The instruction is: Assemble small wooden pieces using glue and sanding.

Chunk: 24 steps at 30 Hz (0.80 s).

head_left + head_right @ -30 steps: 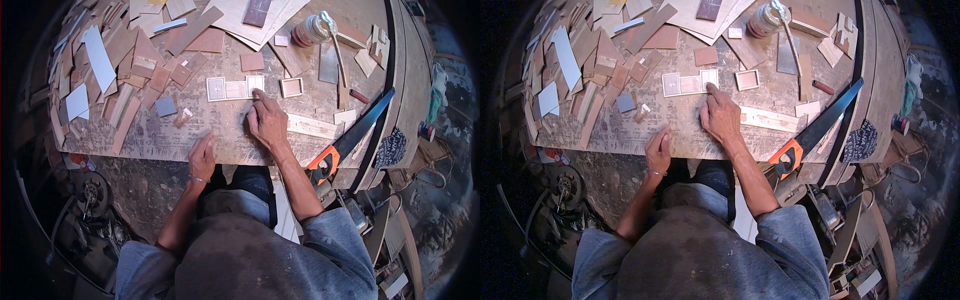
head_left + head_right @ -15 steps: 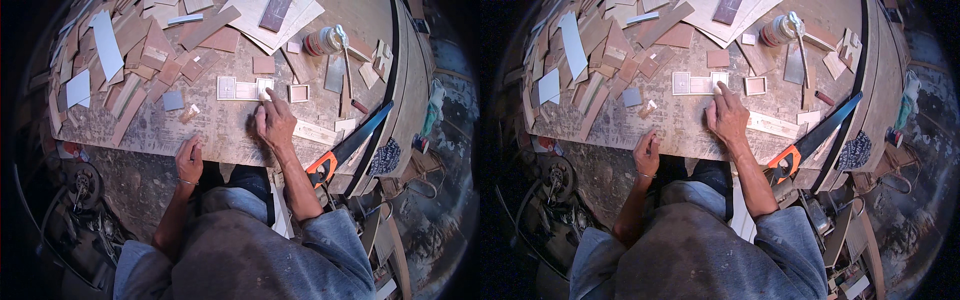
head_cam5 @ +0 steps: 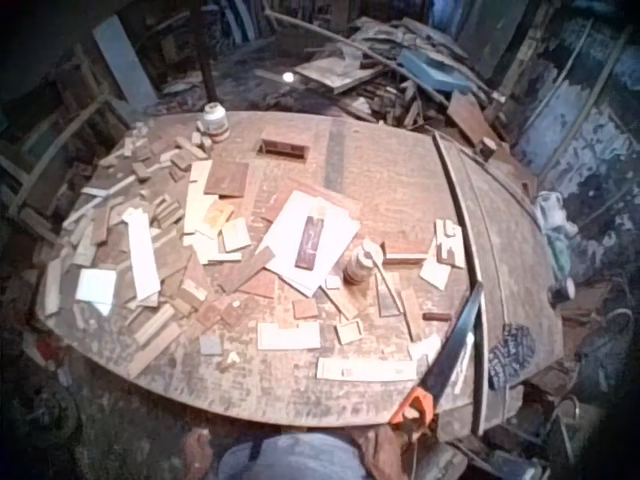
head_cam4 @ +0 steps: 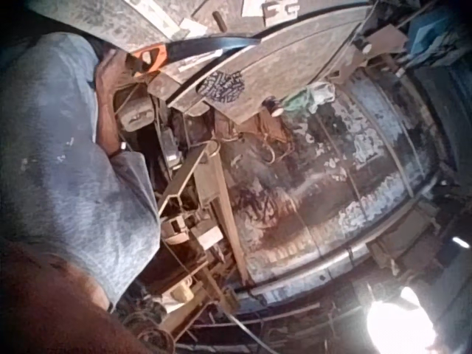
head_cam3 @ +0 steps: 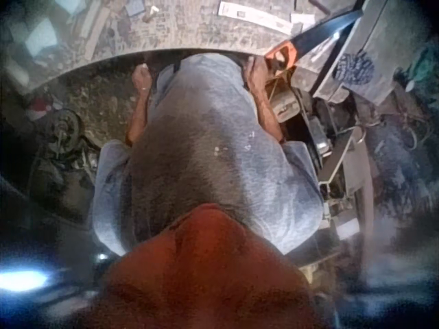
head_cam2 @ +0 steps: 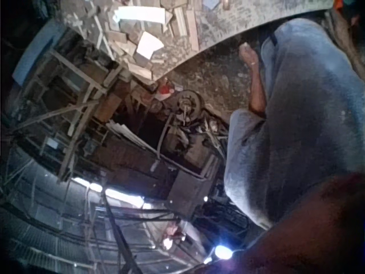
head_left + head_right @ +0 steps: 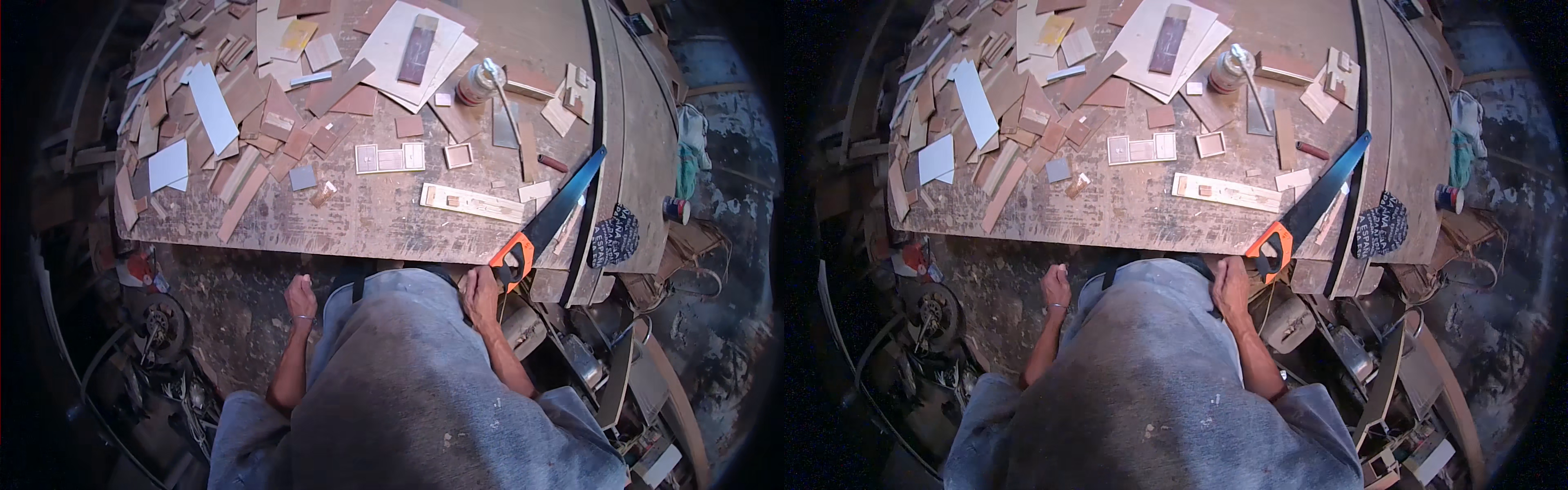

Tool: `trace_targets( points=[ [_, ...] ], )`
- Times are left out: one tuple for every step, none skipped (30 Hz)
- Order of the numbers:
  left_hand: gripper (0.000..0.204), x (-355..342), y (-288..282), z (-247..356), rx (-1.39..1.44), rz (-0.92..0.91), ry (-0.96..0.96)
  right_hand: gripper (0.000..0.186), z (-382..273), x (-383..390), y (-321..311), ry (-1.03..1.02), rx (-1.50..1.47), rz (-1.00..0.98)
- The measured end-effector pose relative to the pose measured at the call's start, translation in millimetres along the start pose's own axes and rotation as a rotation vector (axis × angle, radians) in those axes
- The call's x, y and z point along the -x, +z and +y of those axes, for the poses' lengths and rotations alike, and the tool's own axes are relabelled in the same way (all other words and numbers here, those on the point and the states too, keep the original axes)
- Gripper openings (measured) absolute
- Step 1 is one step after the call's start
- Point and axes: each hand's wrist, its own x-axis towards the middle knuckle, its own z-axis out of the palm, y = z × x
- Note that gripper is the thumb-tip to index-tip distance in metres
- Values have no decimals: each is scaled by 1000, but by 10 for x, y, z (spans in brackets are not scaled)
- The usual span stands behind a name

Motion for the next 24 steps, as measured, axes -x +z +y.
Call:
trace_targets(
  points=[
    [21,37,8,-29,-82,2,-47,19,119,16,-26,1,-3,11],
    [21,57,2,25,-78,-7,-35,23,221,39,-100,27,57,-23],
    [23,56,-2,74,-113,-12,-95,27,321,58,-159,54,117,-59],
    [26,31,22,153,-149,-16,-157,28,376,5,-203,85,88,-87],
    [26,-29,78,289,-148,-22,-148,28,413,-83,-250,92,89,-78],
    [27,-101,181,441,-42,9,-86,28,449,-181,-294,95,107,-121],
    [28,-139,264,572,55,44,-31,27,483,-253,-294,97,118,-174],
    [26,-216,413,722,132,70,-3,27,555,-332,-281,104,113,-172],
    [24,-300,597,873,207,96,33,26,669,-410,-227,4,86,-128],
    [18,-337,716,1040,192,60,60,25,753,-446,-211,-94,67,-90],
    [12,-352,790,1181,169,33,83,25,760,-454,-187,-91,60,-94],
    [8,-361,870,1275,246,-77,33,24,699,-468,-169,-50,-93,-156],
    [10,-358,950,1363,325,-187,-18,22,602,-475,-175,-9,-245,-219],
    [16,-351,1021,1495,495,-353,-251,18,382,-517,-282,56,-230,-400],
    [23,-344,1117,1738,671,-532,-477,17,250,-532,-318,50,-210,-442],
    [31,-306,1220,1990,831,-623,-577,21,154,-534,-285,45,-187,-479],
    [40,-286,1298,2226,988,-720,-676,30,232,-465,-116,-321,-166,-260],
    [40,-258,1304,2316,980,-720,-682,34,-101,-601,-203,-394,-304,-487],
    [45,-232,1327,2461,1421,-844,-820,36,-239,-575,-155,-620,-64,-445],
    [50,-219,1324,2593,1871,-949,-956,36,-242,-549,-83,-621,14,-373],
    [50,-190,1278,2694,1859,-969,-968,36,-201,-533,-47,-619,92,-301],
    [53,-184,1208,2804,1690,-811,-969,36,-126,-586,-53,-600,100,-285],
    [56,-165,1127,2925,1521,-660,-955,35,-36,-663,-78,-459,212,-183],
    [47,-105,986,3042,1453,-801,-787,34,44,-686,-115,-309,321,-82]
  ],
)
